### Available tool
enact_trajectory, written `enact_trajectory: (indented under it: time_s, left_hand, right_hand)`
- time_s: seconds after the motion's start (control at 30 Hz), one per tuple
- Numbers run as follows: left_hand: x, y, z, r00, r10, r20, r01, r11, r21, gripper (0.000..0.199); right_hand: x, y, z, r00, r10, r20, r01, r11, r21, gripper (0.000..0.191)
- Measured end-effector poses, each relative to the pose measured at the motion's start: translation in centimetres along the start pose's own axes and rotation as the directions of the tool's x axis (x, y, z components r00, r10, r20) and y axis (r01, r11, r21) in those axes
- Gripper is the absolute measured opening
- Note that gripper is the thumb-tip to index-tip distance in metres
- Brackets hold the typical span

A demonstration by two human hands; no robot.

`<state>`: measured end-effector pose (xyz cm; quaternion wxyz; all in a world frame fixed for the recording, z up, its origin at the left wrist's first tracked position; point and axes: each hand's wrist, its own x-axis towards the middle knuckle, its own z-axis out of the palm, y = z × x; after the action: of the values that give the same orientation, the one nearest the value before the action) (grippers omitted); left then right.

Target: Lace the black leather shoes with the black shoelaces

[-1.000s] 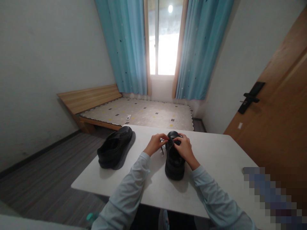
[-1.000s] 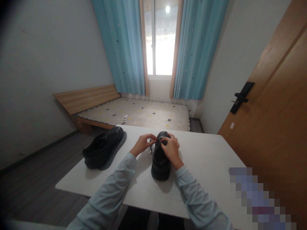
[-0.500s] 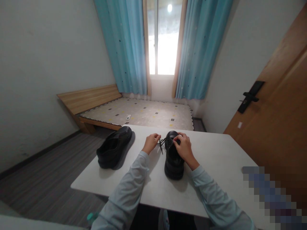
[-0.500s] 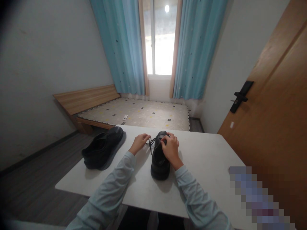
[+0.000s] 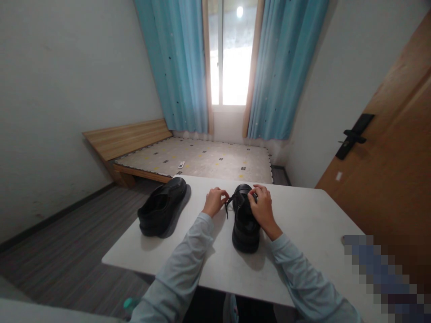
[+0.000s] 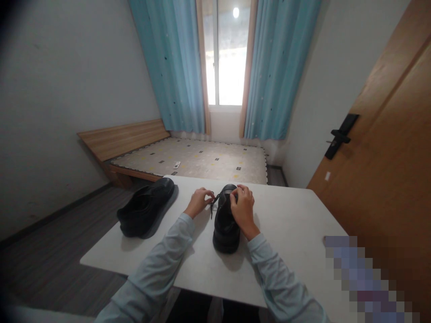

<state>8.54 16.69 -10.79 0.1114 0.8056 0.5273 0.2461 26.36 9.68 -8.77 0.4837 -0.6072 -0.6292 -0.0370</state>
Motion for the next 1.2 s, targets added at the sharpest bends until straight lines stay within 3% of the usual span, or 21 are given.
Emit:
enact_trajectory:
  time_s: [0.17,0.37,0.53,0.63,0.77,1.0,1.2]
  left_hand:
    - [-0.2,0.6,-0.2,1.000,0.014,0.024,-0.014,1.000,0.014,0.024]
    - [-0.2,0.5,0.0,0.998,-0.003,0.055,0.002,1.000,0.010,0.011]
    - [-0.2,0.4,0.0,0.996,0.005,0.091,0.000,0.999,-0.045,0.024]
    - [-0.3,0.6,-0.1,0.995,0.005,0.103,-0.002,1.000,-0.031,0.018]
    - [-0.4,0.8,-0.4,1.000,0.013,0.023,-0.013,1.000,0.003,0.011]
    - [-0.1,1.0,-1.1,0.961,-0.002,-0.277,-0.026,0.995,-0.100,0.008]
    - [-0.4,1.7,-1.2,0.951,0.012,-0.310,-0.044,0.994,-0.097,0.014]
  right_hand:
    - [0.0,-0.2,-0.1,1.000,-0.006,-0.014,0.007,1.000,0.019,0.008]
    - [0.1,-0.1,-0.2,1.000,-0.014,-0.016,0.015,0.999,0.042,0.009]
    - [0.1,0.0,-0.2,1.000,-0.014,-0.025,0.016,0.998,0.065,0.008]
    - [0.1,-0.1,-0.2,1.000,-0.006,-0.023,0.008,0.997,0.076,0.008]
    - [0.1,-0.1,-0.3,1.000,0.000,-0.027,0.002,0.996,0.088,0.007]
    - [0.3,-0.2,-0.4,0.999,-0.008,-0.044,0.012,0.995,0.097,0.007]
    - [0.5,-0.2,-0.6,0.999,0.014,-0.052,-0.005,0.987,0.161,0.007]
